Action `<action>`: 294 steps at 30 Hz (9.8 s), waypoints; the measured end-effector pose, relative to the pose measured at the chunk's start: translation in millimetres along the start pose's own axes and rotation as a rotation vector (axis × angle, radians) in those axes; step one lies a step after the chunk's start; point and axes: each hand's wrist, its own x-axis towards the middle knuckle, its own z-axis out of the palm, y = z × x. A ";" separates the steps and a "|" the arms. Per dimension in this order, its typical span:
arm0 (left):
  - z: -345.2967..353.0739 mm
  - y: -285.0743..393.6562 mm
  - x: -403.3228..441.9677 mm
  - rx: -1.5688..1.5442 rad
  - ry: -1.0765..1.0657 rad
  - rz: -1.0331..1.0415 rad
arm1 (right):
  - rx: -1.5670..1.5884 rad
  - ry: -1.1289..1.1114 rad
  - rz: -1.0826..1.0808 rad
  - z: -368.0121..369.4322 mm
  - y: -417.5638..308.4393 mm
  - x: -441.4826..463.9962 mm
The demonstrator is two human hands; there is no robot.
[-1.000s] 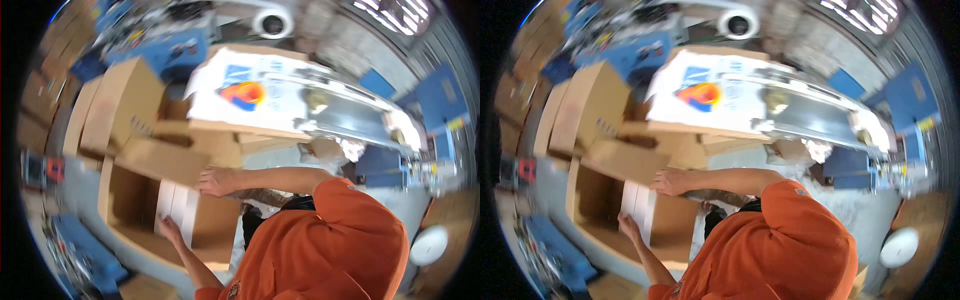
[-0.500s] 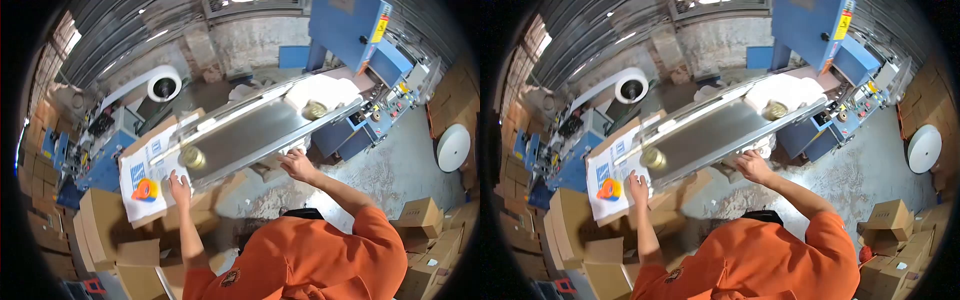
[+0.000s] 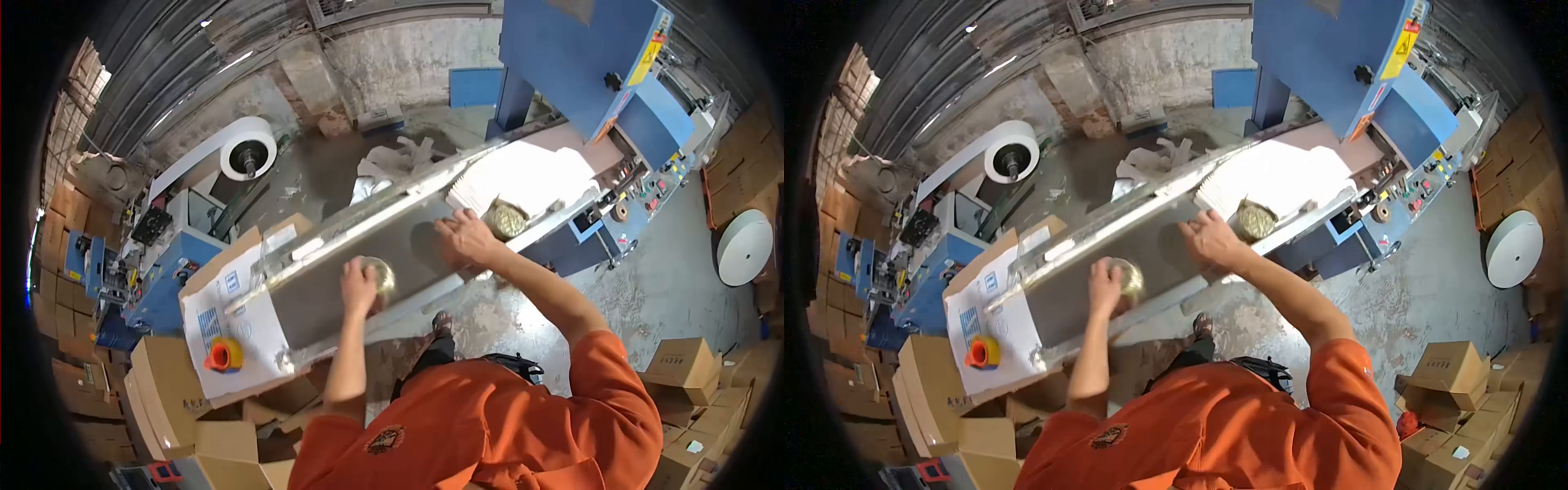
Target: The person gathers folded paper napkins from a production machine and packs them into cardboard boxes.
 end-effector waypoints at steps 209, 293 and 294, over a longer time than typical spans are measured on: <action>136.2 236.8 1.9 0.147 -0.063 -0.333 | 0.483 -0.122 0.079 -34.2 149.6 -90.7; 271.7 276.4 -329.6 -0.069 -0.517 -0.123 | 0.767 -0.641 0.979 13.9 151.6 -793.6; 277.8 256.4 -340.8 -0.109 -0.461 -0.045 | 0.771 -0.650 0.935 9.5 153.0 -785.6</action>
